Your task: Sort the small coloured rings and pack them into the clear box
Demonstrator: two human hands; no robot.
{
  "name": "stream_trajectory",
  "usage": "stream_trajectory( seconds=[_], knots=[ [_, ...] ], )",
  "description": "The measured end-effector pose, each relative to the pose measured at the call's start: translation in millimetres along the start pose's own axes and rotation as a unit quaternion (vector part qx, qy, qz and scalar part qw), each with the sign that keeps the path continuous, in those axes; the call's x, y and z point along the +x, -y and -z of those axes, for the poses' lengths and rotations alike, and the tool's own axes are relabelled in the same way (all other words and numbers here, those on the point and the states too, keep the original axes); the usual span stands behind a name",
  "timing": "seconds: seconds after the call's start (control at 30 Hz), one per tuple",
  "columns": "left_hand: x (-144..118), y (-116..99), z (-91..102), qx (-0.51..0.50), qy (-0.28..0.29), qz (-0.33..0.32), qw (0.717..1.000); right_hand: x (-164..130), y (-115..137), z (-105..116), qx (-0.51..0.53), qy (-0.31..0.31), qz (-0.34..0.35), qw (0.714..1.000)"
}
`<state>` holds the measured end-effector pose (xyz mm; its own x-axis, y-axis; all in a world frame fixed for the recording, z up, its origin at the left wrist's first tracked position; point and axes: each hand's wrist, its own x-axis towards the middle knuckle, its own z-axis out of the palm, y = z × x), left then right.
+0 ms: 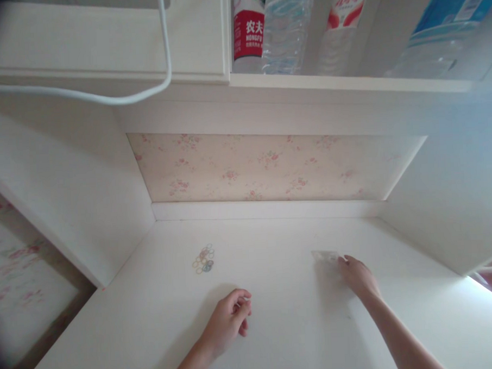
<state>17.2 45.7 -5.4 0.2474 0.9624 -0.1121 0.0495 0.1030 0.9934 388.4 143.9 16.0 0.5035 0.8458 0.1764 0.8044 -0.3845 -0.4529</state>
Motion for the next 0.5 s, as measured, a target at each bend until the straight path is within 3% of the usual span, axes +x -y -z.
stream_trajectory(
  seconds=[0.1, 0.17, 0.27, 0.37, 0.5],
  knots=[
    [-0.3, -0.9, -0.3, 0.014, 0.001, 0.003, 1.000, -20.8, 18.5, 1.1, -0.030, -0.040, 0.022, 0.999],
    [-0.8, -1.7, 0.2, 0.033, 0.000, 0.010, 0.999, -48.2, 40.9, -4.3, 0.055, -0.057, 0.054, 0.995],
    [-2.3, -4.8, 1.6, 0.080, 0.002, 0.006, 0.997, -104.8, 85.0, -25.1, 0.239, 0.009, 0.055, 0.969],
    [-4.6, -9.7, 1.9, 0.131, -0.015, -0.038, 0.991, -161.0, 128.5, -52.3, 0.384, 0.086, 0.031, 0.919],
    [-9.9, -14.7, 0.9, 0.186, -0.055, -0.090, 0.977, -201.0, 161.0, -71.9, 0.443, 0.139, 0.054, 0.884]
  ],
)
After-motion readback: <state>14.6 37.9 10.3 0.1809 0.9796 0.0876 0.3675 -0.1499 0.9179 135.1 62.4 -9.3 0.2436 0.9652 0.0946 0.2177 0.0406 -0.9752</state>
